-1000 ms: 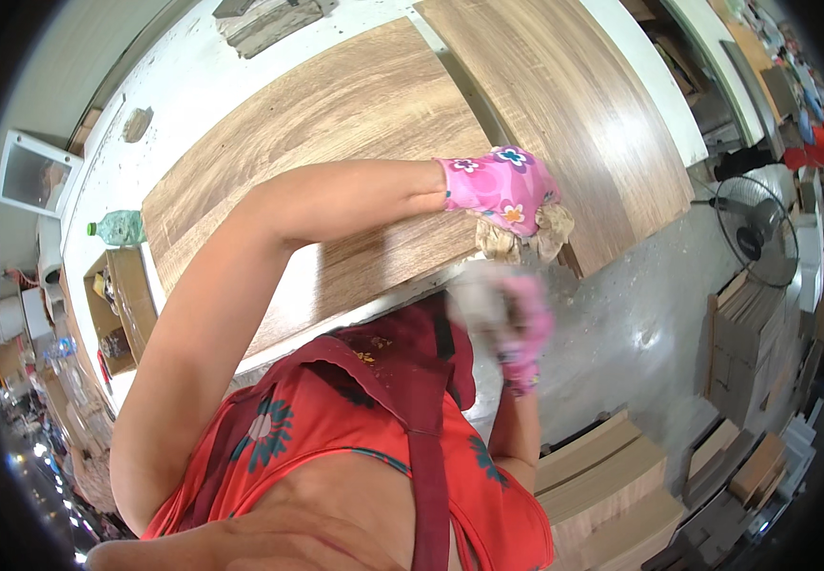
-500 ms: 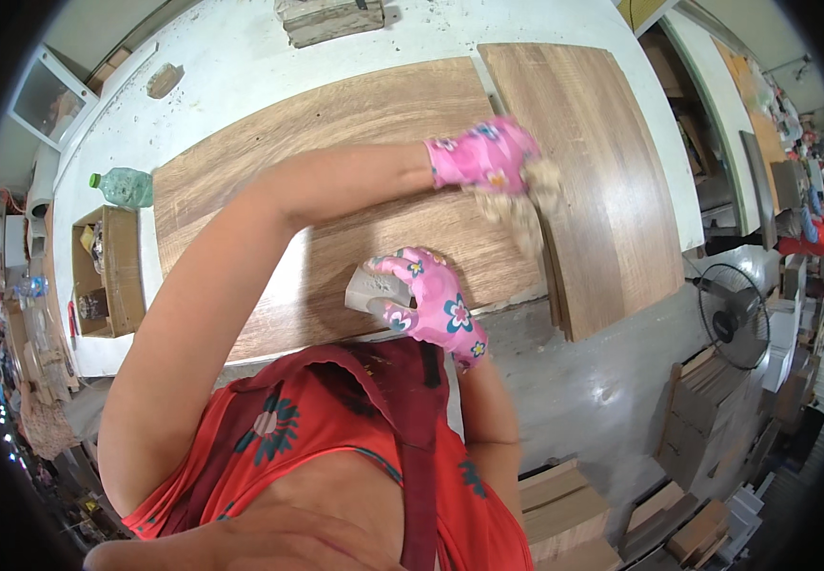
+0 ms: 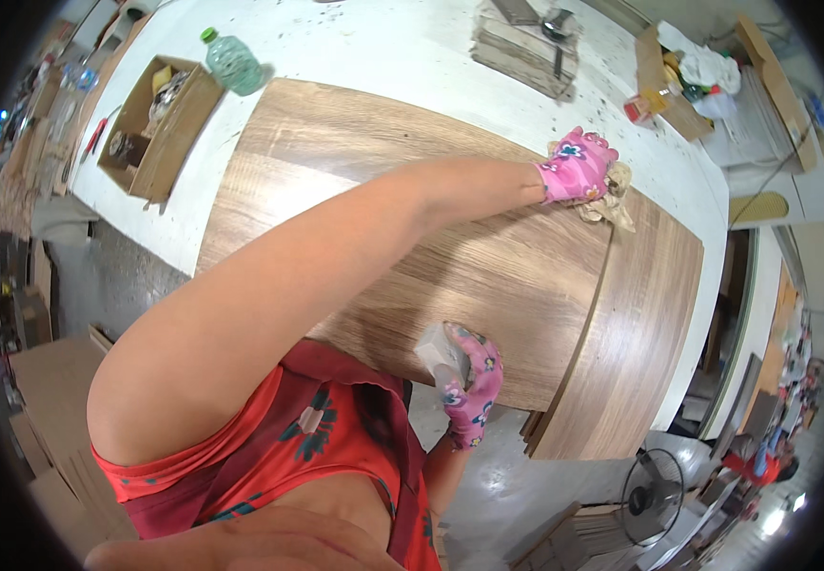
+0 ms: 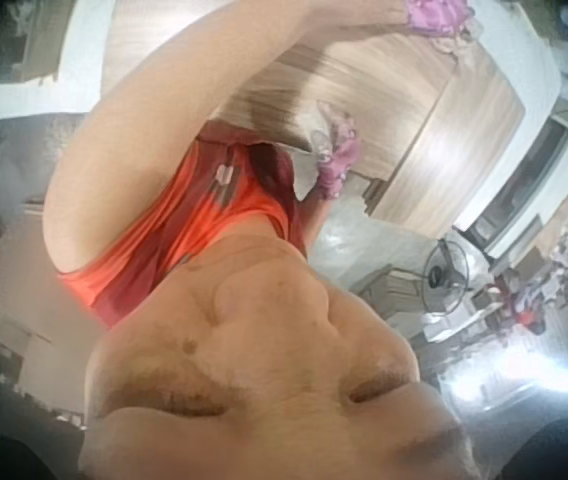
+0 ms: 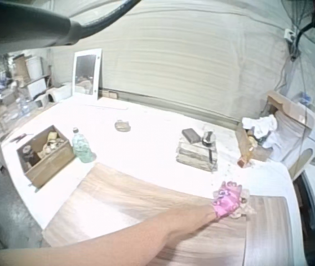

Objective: The person sands the surfaces and edges of wood panels using a sanding block and wipes them with a cloth.

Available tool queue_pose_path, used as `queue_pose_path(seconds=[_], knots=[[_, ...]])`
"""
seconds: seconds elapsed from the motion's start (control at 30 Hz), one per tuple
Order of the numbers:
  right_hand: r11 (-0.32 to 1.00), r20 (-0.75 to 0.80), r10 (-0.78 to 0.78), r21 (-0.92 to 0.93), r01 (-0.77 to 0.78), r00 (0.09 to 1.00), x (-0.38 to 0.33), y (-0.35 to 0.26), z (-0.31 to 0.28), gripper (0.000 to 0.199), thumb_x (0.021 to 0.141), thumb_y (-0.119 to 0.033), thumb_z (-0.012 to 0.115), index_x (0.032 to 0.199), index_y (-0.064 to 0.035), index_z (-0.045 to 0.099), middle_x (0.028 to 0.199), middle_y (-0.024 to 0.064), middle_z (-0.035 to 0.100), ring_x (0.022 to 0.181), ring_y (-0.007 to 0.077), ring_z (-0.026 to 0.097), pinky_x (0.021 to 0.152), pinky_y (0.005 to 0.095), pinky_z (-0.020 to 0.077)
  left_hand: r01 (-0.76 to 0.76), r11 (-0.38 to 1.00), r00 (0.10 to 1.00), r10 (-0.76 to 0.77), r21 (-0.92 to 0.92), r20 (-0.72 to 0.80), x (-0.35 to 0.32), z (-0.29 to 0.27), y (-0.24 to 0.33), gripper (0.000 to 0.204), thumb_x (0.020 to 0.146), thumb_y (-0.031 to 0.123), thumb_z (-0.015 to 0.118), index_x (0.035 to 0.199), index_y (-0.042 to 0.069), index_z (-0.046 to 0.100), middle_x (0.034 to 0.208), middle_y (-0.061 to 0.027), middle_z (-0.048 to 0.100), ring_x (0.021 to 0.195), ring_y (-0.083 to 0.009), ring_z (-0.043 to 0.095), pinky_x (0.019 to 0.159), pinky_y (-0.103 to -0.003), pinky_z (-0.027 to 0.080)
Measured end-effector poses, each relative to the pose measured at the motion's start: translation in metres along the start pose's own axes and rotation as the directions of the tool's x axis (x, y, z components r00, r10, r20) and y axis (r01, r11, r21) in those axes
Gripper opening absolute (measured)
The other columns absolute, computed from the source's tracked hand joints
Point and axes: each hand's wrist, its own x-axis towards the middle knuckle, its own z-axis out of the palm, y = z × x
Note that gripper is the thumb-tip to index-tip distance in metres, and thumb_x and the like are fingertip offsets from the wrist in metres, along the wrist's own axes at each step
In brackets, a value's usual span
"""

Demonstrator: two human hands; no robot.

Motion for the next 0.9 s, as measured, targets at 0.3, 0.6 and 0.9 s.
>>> queue_pose_path(seconds=[0.3,0.6,0.9], knots=[[0.988,0.010,0.110,0.108,-0.110,0.994,0.000,0.004,0.002,0.064,0.079,-0.054,0.058,0.110,0.0012,0.061,0.107,0.0168,0.061,0.102,0.0294,0.055,0.087,0.0387,0.0441,0.252,0.956,0.925,-0.285,-0.152,-0.253,-0.185,-0.129,-0.182,0.039,0.082,0.012,0.063,0.120,0.009,0.056,0.104,-0.0141,0.062,0.087,-0.0224,0.064,0.073,-0.032,0.057],[0.995,-0.140,0.081,0.076,-0.071,0.987,0.000,0.008,0.013,0.054,0.082,-0.043,0.059,0.110,0.0036,0.060,0.109,0.0165,0.059,0.100,0.0269,0.058,0.088,0.0360,0.0461,0.395,0.769,0.600,-0.630,-0.502,-0.493,-0.338,-0.190,-0.276,0.043,0.080,0.016,0.067,0.121,0.008,0.058,0.105,-0.0075,0.067,0.091,-0.0155,0.062,0.082,-0.026,0.049],[0.993,-0.169,0.065,0.111,-0.046,0.983,0.005,-0.010,0.020,0.041,0.084,-0.030,0.059,0.112,-0.0007,0.062,0.102,0.0148,0.061,0.095,0.0264,0.059,0.081,0.0348,0.0469,-0.110,0.363,0.744,-0.587,-0.925,-0.319,-0.464,-0.161,-0.169,0.067,0.077,0.001,0.065,0.138,-0.002,0.036,0.130,-0.0148,0.050,0.116,-0.0228,0.053,0.101,-0.031,0.042]])
